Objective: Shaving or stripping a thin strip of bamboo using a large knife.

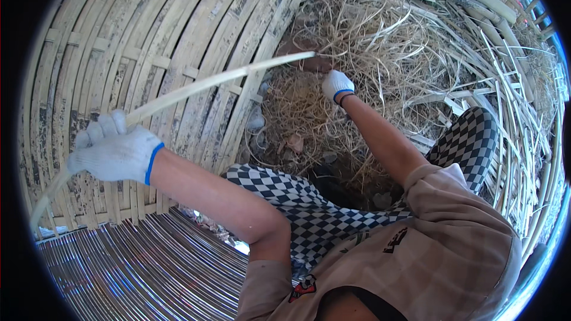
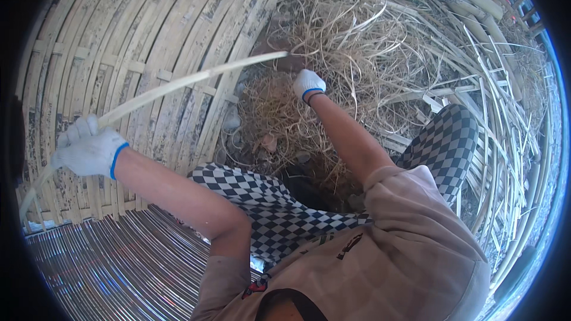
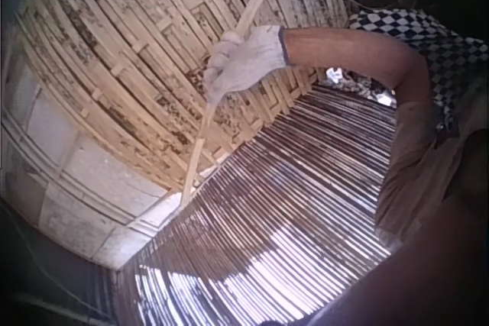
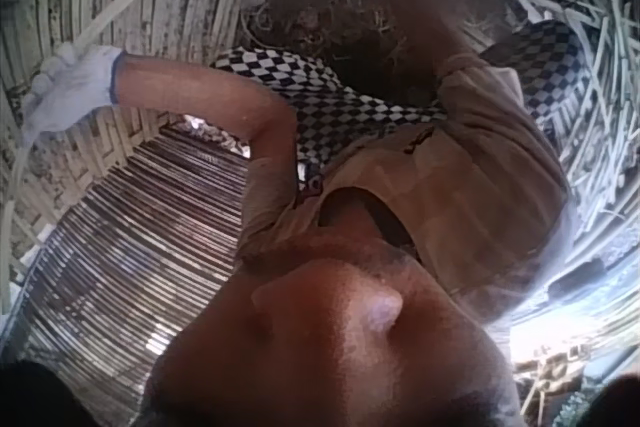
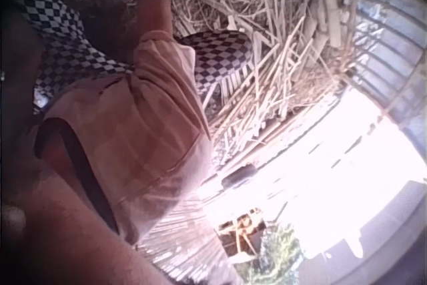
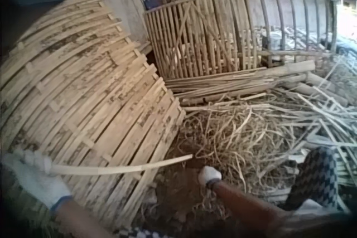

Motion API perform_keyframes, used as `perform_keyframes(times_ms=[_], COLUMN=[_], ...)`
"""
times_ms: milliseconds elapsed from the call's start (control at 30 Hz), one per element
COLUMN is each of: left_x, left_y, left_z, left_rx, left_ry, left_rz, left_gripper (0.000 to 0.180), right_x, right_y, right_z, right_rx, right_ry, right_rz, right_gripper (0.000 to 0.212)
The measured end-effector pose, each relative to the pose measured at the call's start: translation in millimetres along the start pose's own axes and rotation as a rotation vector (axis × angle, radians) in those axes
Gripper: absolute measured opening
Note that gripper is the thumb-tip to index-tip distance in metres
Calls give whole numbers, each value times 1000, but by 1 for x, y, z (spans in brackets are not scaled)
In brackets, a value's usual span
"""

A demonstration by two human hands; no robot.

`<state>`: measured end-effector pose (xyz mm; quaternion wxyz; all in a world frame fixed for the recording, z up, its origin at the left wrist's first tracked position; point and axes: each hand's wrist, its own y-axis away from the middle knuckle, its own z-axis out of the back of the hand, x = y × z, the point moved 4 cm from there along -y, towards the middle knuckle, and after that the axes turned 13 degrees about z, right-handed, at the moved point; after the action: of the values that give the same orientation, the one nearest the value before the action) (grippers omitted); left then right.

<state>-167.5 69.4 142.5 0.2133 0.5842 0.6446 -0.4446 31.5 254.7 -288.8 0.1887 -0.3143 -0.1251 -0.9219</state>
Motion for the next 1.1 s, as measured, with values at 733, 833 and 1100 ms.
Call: perform_keyframes(times_ms=[733,833,1100], left_x=[19,22,18], left_y=[9,2,-4], left_z=[-30,-28,-23], left_rx=[1308,1242,1188], left_ry=[539,559,469], left_rz=[436,415,393], left_gripper=[69,69,69], right_x=[54,37,20], right_y=[23,8,17], right_z=[41,35,26], right_rx=[15,-30,-15], right_ry=[-56,-35,74], right_rz=[211,95,51], right_gripper=[30,35,23])
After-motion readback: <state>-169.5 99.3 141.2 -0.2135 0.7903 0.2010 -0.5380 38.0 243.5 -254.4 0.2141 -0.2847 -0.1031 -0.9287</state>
